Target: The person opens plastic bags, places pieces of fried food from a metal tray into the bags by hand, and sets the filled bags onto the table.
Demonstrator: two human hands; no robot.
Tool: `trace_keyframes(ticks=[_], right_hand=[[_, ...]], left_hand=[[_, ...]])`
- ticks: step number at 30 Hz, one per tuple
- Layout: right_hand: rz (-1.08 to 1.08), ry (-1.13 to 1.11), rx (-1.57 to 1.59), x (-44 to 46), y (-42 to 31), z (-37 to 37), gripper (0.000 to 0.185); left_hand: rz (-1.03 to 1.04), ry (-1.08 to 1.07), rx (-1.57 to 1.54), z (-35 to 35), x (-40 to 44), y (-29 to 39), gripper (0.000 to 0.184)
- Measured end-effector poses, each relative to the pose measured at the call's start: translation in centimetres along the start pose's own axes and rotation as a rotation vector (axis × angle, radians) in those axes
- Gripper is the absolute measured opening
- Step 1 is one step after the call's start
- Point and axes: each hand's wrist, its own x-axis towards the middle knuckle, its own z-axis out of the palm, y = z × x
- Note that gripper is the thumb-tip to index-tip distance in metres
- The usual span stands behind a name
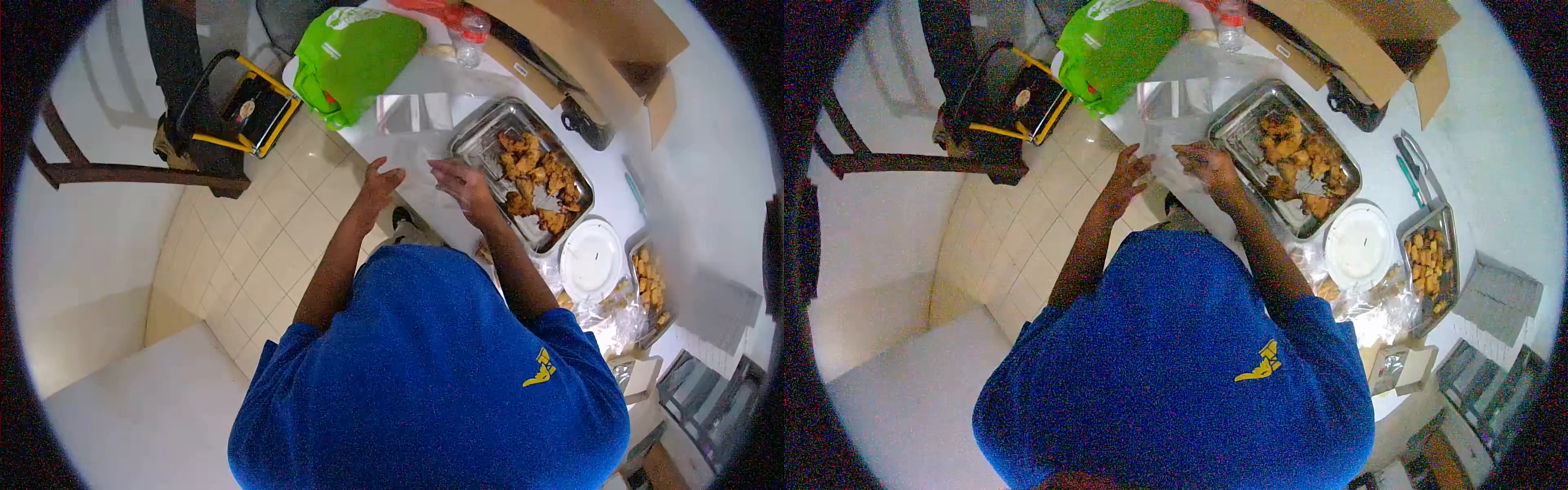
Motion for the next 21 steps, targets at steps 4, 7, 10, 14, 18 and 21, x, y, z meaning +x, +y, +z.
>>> trace_keyframes(ticks=[4, 7, 10, 14, 18, 21], right_hand=[[0.083, -0.049, -0.078, -1.7, -0.4, -1.4, 0.028], [0.037, -0.087, -0.245, -2.8, 0.5, -2.6, 0.029], [-0.026, -0.053, -0.351, -3.9, 1.1, -2.6, 0.031], [-0.153, -0.098, -0.533, -4.9, 2.0, -2.5, 0.029], [-0.21, -0.141, -0.573, -5.4, 0.6, -2.0, 0.029], [-0.225, -0.178, -0.483, -6.1, 0.5, -2.3, 0.029]], left_hand=[[0.009, -0.074, -0.232, 1.1, 0.4, -1.1, 0.057], [0.264, 0.04, -0.043, 1.1, 0.4, -2.0, 0.063], [0.79, 0.237, 0.832, 1.9, -1.4, -0.9, 0.088], [0.801, -0.148, 1.346, 6.4, -5.6, 2.0, 0.114], [0.858, -0.159, 1.384, 6.7, -5.2, 0.6, 0.107], [0.849, -0.141, 1.281, 6.1, -4.8, -0.7, 0.104]])
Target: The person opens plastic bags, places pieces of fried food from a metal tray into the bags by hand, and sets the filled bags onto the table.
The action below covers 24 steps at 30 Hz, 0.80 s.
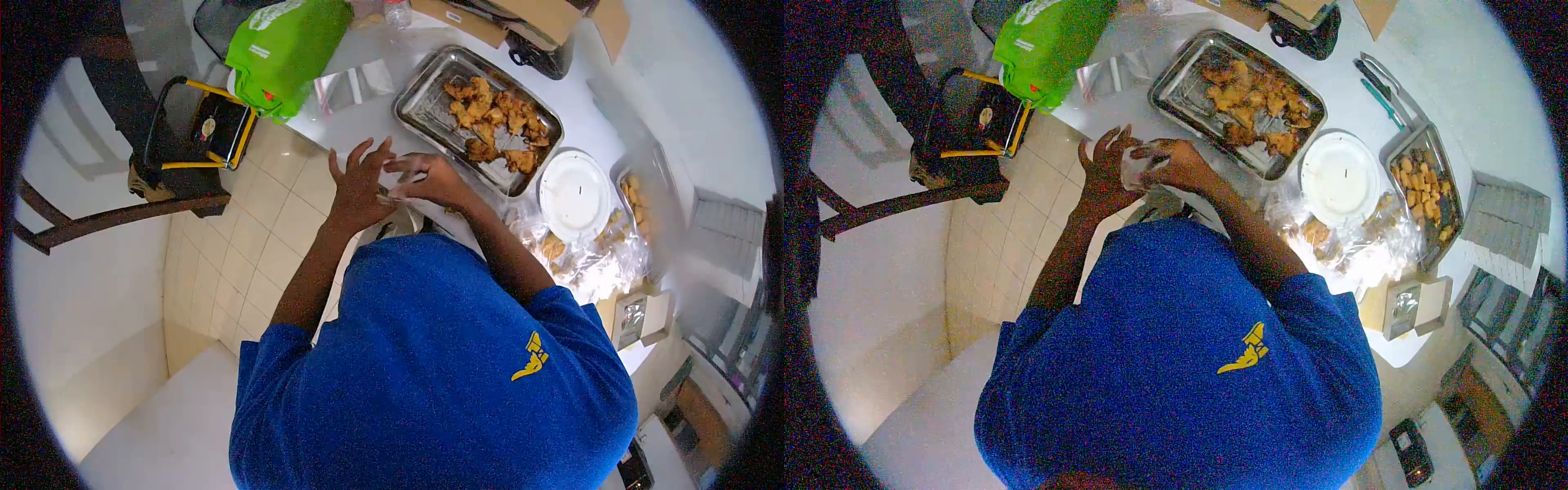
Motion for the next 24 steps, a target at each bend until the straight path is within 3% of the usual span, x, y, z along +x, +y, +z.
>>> trace_keyframes(ticks=[4, 6, 8, 10, 12, 14, 15, 18, 21, 24], right_hand=[[-0.055, 0.017, 0.075, -0.8, -0.2, -4.3, 0.027], [0.263, 0.299, -0.145, -1.4, 0.8, -7.2, 0.026], [0.351, 0.293, -0.614, -2.7, 5.2, -9.9, 0.024], [0.282, 0.335, -0.827, -4.0, 11.5, -12.5, 0.025], [0.391, 0.307, -0.946, -3.9, 12.0, -13.1, 0.029], [0.686, 0.205, -0.97, -3.4, 9.1, -12.8, 0.035], [0.554, 0.138, -1.117, -4.5, 18.2, -13.4, 0.044], [0.534, 0.245, -1.034, -3.5, 8.0, -11.3, 0.044], [0.785, 0.166, -0.947, -2.6, 6.9, -11.0, 0.042], [0.721, 0.175, -0.952, -2.6, 8.1, -11.3, 0.045]], left_hand=[[-0.018, 0.147, 0.055, 1.9, -1.0, -0.4, 0.105], [-0.078, 0.224, -0.052, 3.7, -1.6, -0.4, 0.105], [-0.165, 0.261, -0.17, 4.5, -1.8, 0.1, 0.105], [-0.278, 0.265, -0.295, 4.8, -1.7, 0.8, 0.106], [-0.296, 0.307, -0.39, 5.0, -1.7, 0.9, 0.108], [-0.336, 0.338, -0.472, 4.9, -1.8, 1.0, 0.109], [-0.364, 0.348, -0.504, 4.7, -1.9, 1.0, 0.11], [-0.4, 0.386, -0.466, 4.1, -2.4, 1.0, 0.112], [-0.339, 0.457, -0.292, 4.5, -3.4, 0.9, 0.114], [-0.323, 0.481, -0.155, 3.8, -3.9, 0.9, 0.113]])
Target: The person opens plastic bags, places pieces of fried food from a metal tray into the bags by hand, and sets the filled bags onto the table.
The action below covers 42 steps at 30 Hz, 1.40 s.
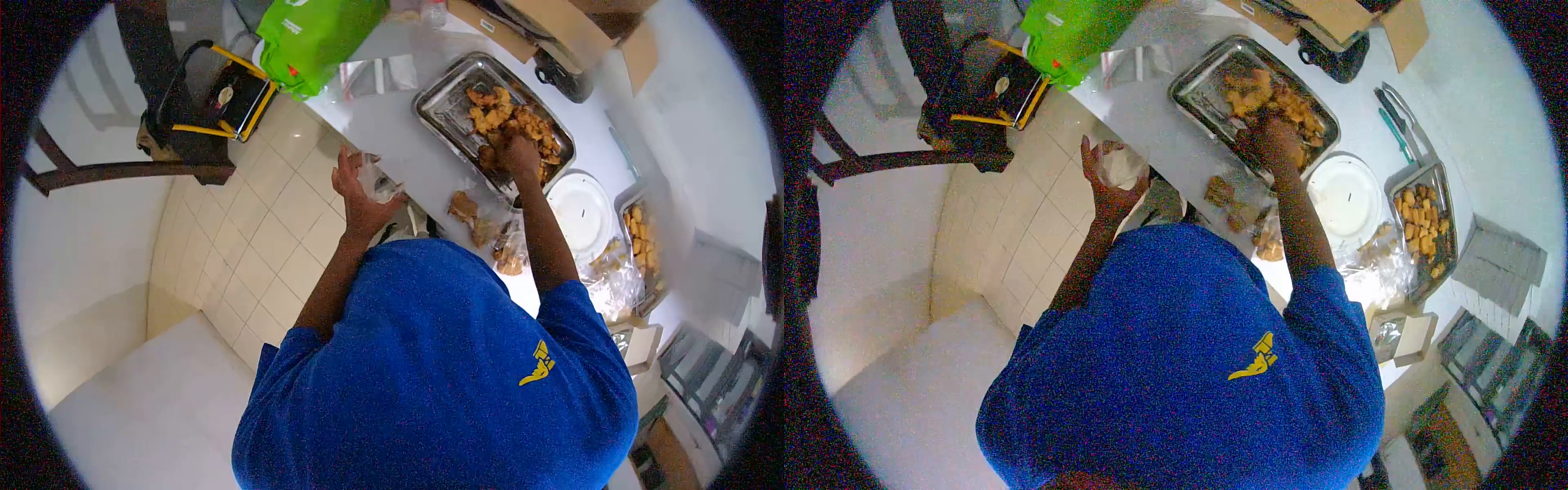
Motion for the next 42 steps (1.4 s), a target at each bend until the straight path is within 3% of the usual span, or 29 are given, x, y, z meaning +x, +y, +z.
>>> trace_keyframes(ticks=[2, 4, 5, 8, 9, 11, 14, 17, 19, 20, 21, 28, 31, 36, 39, 42], right_hand=[[0.04, 0.102, 0.012, -0.2, 0.2, 0.3, 0.041], [-0.077, 0.323, 0.0, -0.4, 0.8, 1.3, 0.036], [-0.069, 0.326, -0.031, 1.4, 2.4, 3.3, 0.032], [-0.368, 0.513, 0.433, -0.5, -2.2, -2.7, 0.028], [-0.391, 0.509, 0.702, -1.5, -4.4, -4.3, 0.035], [-0.518, 0.408, 0.871, -4.2, -8.5, -7.9, 0.04], [-0.745, 0.291, 0.858, -7.5, -13.6, -11.5, 0.043], [-0.914, 0.178, 1.083, -10.7, -17.6, -12.4, 0.039], [-0.986, 0.241, 0.907, -11.6, -18.9, -12.7, 0.039], [-1.017, 0.272, 0.817, -11.9, -19.4, -12.8, 0.038], [-1.031, 0.278, 0.805, -12.0, -19.9, -12.5, 0.042], [-1.018, 0.297, 0.781, -12.6, -20.6, -12.6, 0.044], [-1.003, 0.289, 0.775, -12.8, -20.8, -13.1, 0.043], [-0.955, 0.243, 0.769, -12.8, -20.8, -14.0, 0.044], [-0.951, 0.24, 0.655, -12.5, -20.8, -13.8, 0.045], [-0.967, 0.099, 0.793, -11.7, -20.9, -13.4, 0.043]], left_hand=[[0.009, 0.049, -0.061, -0.9, 0.5, 1.2, 0.111], [0.034, 0.123, -0.224, -1.7, 1.1, 2.6, 0.108], [0.047, 0.149, -0.294, -1.8, 1.2, 2.7, 0.106], [0.084, 0.174, -0.332, -1.7, 1.2, 2.0, 0.104], [0.1, 0.186, -0.283, -2.0, 1.4, 2.5, 0.104], [0.127, 0.19, -0.197, -2.4, 1.5, 2.9, 0.105], [0.158, 0.199, -0.155, -2.4, 1.7, 2.8, 0.107], [0.107, 0.242, -0.238, -2.2, 1.5, 2.4, 0.108], [-0.024, 0.253, -0.28, -3.1, 1.5, 3.8, 0.108], [-0.096, 0.305, -0.518, -3.0, 1.7, 4.0, 0.108], [-0.167, 0.353, -0.759, -2.8, 1.9, 4.1, 0.108], [-0.17, 0.424, -0.9, 0.0, 1.4, 1.3, 0.107], [-0.043, 0.441, -0.792, 0.6, 1.6, 0.2, 0.107], [-0.051, 0.439, -0.873, 0.2, 1.9, 0.5, 0.102], [0.01, 0.436, -0.696, -0.2, 2.1, -0.5, 0.1], [-0.042, 0.458, -0.768, -0.4, 2.2, -0.2, 0.1]])
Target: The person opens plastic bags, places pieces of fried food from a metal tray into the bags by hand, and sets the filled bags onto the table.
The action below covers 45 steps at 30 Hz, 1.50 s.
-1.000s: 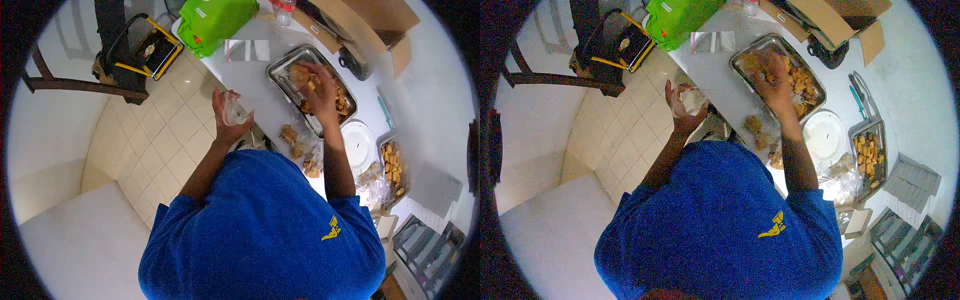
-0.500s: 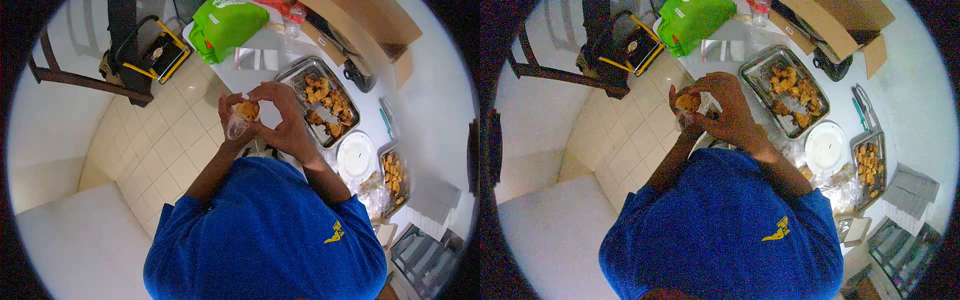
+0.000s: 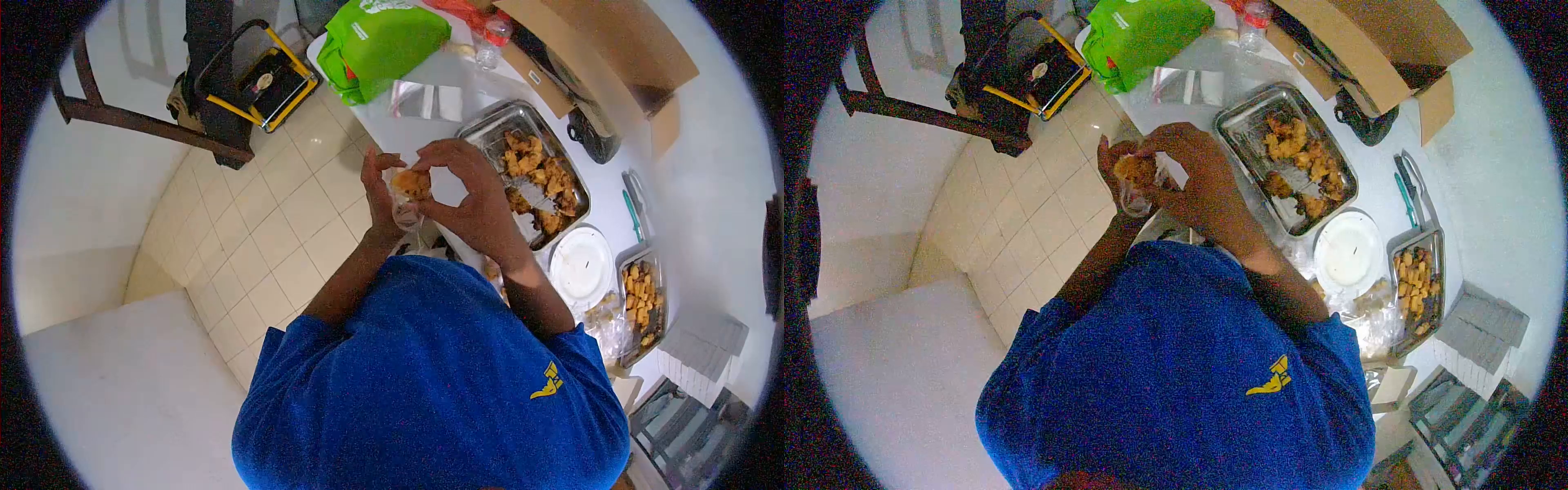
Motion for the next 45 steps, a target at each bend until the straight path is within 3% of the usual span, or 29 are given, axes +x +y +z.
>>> trace_keyframes(ticks=[3, 6, 9, 11, 15, 20, 23, 26, 28, 30, 33, 36, 38, 41, 45], right_hand=[[0.012, 0.016, -0.055, 0.0, 0.8, 0.4, 0.042], [0.25, -0.081, 0.08, 0.0, 0.1, 0.2, 0.04], [0.24, -0.09, 0.345, -0.4, 1.5, 0.8, 0.039], [0.226, -0.103, 0.343, -0.4, 1.5, 0.7, 0.041], [0.199, -0.165, 0.263, -0.3, 1.5, 0.2, 0.048], [0.336, -0.082, 0.444, -0.5, 1.1, 0.3, 0.044], [0.43, -0.084, 0.471, -0.6, 1.3, -0.1, 0.039], [0.475, -0.131, 0.365, -0.4, 1.0, -0.4, 0.036], [0.434, -0.132, 0.32, -0.6, 1.0, -0.3, 0.036], [0.355, -0.107, 0.326, -0.9, 1.0, 0.0, 0.037], [0.413, -0.161, 0.209, -1.1, 1.2, 0.5, 0.038], [0.275, -0.113, 0.085, -1.8, 1.4, 1.8, 0.037], [0.25, -0.1, 0.027, -2.5, 1.3, 2.8, 0.036], [0.257, -0.074, 0.111, -3.3, 0.4, 3.7, 0.033], [0.248, -0.068, 0.134, -3.7, 0.3, 4.3, 0.031]], left_hand=[[-0.011, 0.031, 0.052, 0.8, -0.1, 0.5, 0.103], [0.038, 0.029, 0.137, 1.0, 0.3, 0.9, 0.105], [0.107, -0.012, 0.222, 0.7, 0.7, 1.0, 0.107], [0.222, -0.051, 0.305, 0.7, 1.2, 1.7, 0.108], [0.109, -0.023, 0.086, 0.9, 0.7, 1.7, 0.108], [0.081, -0.096, -0.051, 0.5, 0.6, 2.9, 0.101], [0.378, -0.112, 0.236, 0.2, 1.1, 2.4, 0.098], [0.317, -0.004, 0.179, 1.2, 1.0, 4.3, 0.065], [-0.137, 0.034, -0.401, 1.0, 0.6, 5.5, 0.043], [-0.391, 0.045, -0.524, 0.4, 0.5, 5.5, 0.039], [-0.384, 0.027, -0.157, -0.3, 0.2, 4.9, 0.045], [-0.184, -0.039, 0.017, -1.1, -1.1, 5.5, 0.049], [0.013, -0.167, 0.221, -3.1, -1.9, 4.3, 0.1], [-0.293, -0.04, -0.018, -3.7, -2.7, 6.0, 0.104], [-0.294, -0.023, 0.036, -4.2, -3.7, 6.4, 0.106]])
